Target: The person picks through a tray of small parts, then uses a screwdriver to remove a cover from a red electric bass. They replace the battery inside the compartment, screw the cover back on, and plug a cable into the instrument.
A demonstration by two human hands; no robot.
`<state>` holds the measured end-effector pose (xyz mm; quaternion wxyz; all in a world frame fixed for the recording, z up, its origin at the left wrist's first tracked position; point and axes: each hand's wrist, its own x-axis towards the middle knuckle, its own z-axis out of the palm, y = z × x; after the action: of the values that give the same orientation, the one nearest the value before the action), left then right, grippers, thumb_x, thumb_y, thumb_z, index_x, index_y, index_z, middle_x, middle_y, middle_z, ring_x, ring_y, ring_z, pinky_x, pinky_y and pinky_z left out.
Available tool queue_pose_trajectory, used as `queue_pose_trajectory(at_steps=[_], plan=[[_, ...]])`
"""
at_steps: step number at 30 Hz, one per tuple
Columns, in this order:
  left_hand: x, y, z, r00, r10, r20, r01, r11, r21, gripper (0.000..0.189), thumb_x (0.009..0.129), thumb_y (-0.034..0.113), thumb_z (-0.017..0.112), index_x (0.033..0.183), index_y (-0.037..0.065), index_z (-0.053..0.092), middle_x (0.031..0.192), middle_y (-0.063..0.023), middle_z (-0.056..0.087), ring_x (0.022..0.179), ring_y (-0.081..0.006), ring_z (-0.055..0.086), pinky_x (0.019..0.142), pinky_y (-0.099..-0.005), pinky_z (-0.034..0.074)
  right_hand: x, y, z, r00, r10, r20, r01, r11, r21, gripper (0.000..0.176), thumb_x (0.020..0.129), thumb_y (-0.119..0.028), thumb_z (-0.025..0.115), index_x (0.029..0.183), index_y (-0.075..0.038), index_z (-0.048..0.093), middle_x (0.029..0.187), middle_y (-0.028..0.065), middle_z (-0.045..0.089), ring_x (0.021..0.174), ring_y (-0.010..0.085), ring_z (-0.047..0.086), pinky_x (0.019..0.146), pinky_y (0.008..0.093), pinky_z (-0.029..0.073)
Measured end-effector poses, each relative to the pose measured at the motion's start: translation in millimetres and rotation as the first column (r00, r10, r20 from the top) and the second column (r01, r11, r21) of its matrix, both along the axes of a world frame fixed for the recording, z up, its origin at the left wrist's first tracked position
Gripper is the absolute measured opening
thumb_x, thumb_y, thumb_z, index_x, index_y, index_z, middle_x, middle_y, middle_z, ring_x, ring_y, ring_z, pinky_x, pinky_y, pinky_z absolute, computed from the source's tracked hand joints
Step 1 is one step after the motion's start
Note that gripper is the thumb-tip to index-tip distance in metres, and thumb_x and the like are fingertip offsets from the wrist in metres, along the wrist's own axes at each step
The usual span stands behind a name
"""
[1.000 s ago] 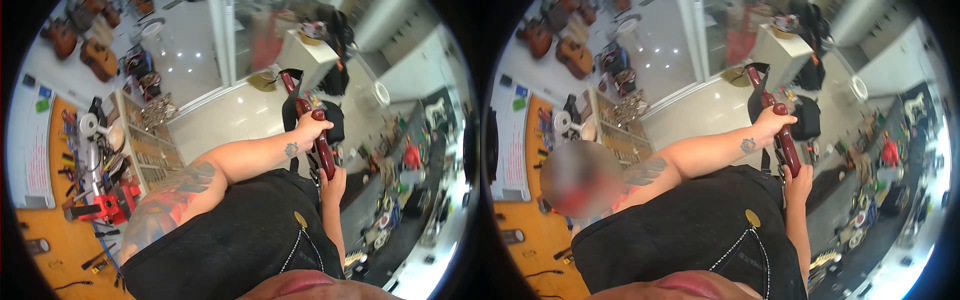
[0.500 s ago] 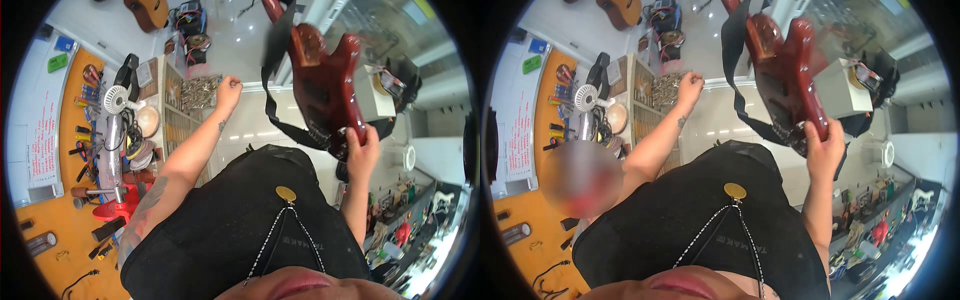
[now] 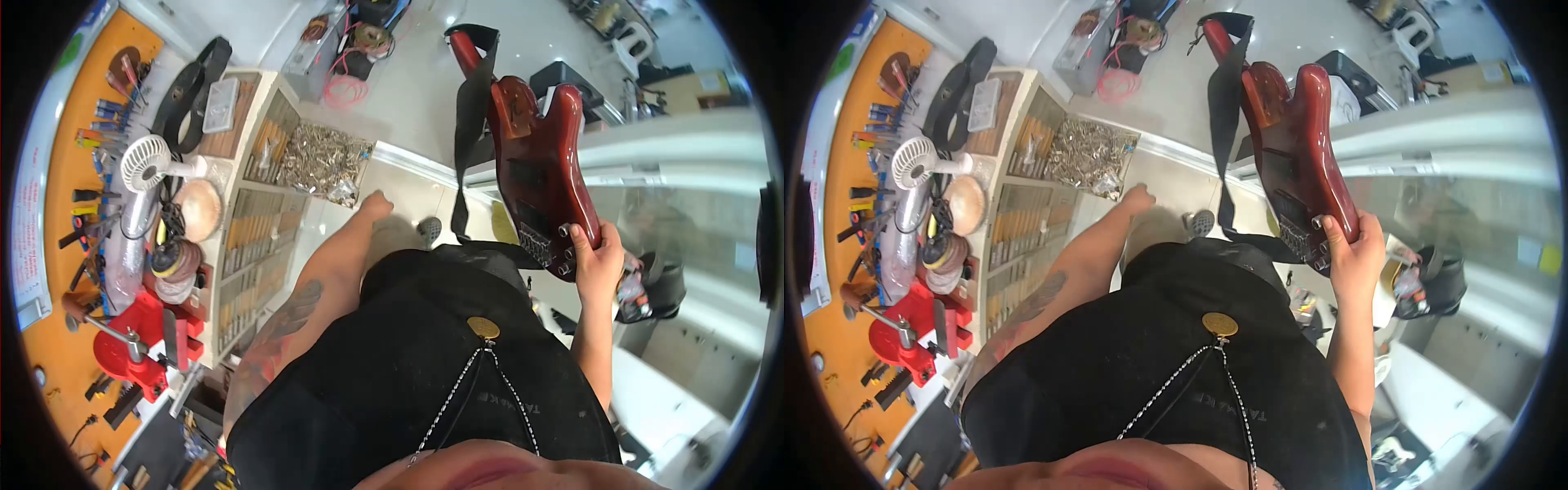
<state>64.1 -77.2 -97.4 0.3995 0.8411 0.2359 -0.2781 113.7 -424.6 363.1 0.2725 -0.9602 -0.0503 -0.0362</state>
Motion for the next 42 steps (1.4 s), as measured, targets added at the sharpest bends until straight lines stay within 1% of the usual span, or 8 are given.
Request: queue_pose_trajectory(at_steps=[4,5,10,19,23,35,40,42], plan=[[32,13,-38,0.939,0.295,0.177,-0.281,0.955,-0.100,0.068,0.075,0.026,0.070,0.131,-0.010,0.054,0.128,-0.0356,0.063,0.125,-0.0444,0.060,0.106,-0.0456,0.049,79,22,-21,0.991,0.098,-0.088,-0.106,0.990,-0.093,0.039,0.089,-0.029,0.083,0.106,0.003,0.068,0.087,0.0146,0.066,0.079,0.0255,0.061,0.076,0.0359,0.050],[41,19,26,0.934,0.347,0.087,-0.342,0.937,-0.071,0.066,0.075,0.024,0.070,0.129,-0.010,0.054,0.128,-0.0351,0.063,0.123,-0.0454,0.061,0.105,-0.0457,0.050,97,29,-26,0.986,0.126,-0.104,-0.137,0.985,-0.101,0.038,0.088,-0.028,0.082,0.106,0.003,0.068,0.089,0.0158,0.067,0.080,0.0276,0.062,0.077,0.0373,0.050],[51,20,-23,0.918,0.394,0.046,-0.393,0.919,-0.032,0.058,0.079,0.026,0.070,0.123,-0.011,0.058,0.121,-0.0347,0.066,0.115,-0.0467,0.065,0.097,-0.0495,0.053,168,69,-41,0.975,0.201,-0.097,-0.213,0.968,-0.136,0.040,0.085,-0.025,0.082,0.107,0.005,0.068,0.091,0.0222,0.065,0.084,0.0404,0.062,0.077,0.0452,0.049],[53,110,24,0.847,0.530,-0.033,-0.512,0.832,0.213,0.068,0.081,0.019,0.065,0.140,-0.008,0.047,0.126,-0.0361,0.063,0.115,-0.0494,0.064,0.101,-0.0519,0.052,258,142,-45,0.965,0.176,-0.193,-0.213,0.958,-0.192,0.048,0.088,-0.035,0.082,0.109,0.007,0.068,0.089,0.0238,0.070,0.080,0.0367,0.068,0.074,0.0426,0.052],[60,159,36,0.834,0.551,0.023,-0.544,0.816,0.194,0.039,0.080,0.025,0.066,0.106,-0.005,0.071,0.111,-0.0325,0.070,0.107,-0.0465,0.069,0.095,-0.0510,0.056,284,180,-48,0.963,0.138,-0.232,-0.183,0.965,-0.186,0.047,0.089,-0.034,0.081,0.109,0.007,0.069,0.084,0.0211,0.069,0.074,0.0346,0.066,0.069,0.0417,0.051],[46,231,-26,0.767,0.621,-0.162,-0.564,0.773,0.292,0.055,0.079,0.032,0.067,0.117,-0.009,0.068,0.120,-0.0325,0.069,0.116,-0.0439,0.066,0.099,-0.0481,0.052,370,237,-44,0.922,0.313,-0.229,-0.359,0.911,-0.201,0.043,0.087,-0.031,0.082,0.107,0.005,0.069,0.091,0.0232,0.067,0.081,0.0397,0.065,0.074,0.0451,0.050],[87,222,13,0.781,0.590,-0.206,-0.508,0.792,0.339,0.054,0.080,0.033,0.075,0.115,-0.008,0.070,0.122,-0.0291,0.069,0.118,-0.0426,0.066,0.100,-0.0481,0.051,428,248,-39,0.878,0.416,-0.236,-0.456,0.878,-0.145,0.041,0.083,-0.028,0.083,0.104,0.005,0.069,0.093,0.0231,0.066,0.085,0.0420,0.065,0.076,0.0466,0.050],[119,224,9,0.885,0.288,-0.365,-0.298,0.954,0.028,0.055,0.082,0.035,0.072,0.114,-0.009,0.070,0.124,-0.0326,0.067,0.122,-0.0411,0.063,0.103,-0.0454,0.050,458,251,-36,0.856,0.463,-0.230,-0.495,0.862,-0.110,0.041,0.082,-0.027,0.084,0.103,0.005,0.069,0.093,0.0226,0.066,0.086,0.0420,0.065,0.077,0.0467,0.050]])
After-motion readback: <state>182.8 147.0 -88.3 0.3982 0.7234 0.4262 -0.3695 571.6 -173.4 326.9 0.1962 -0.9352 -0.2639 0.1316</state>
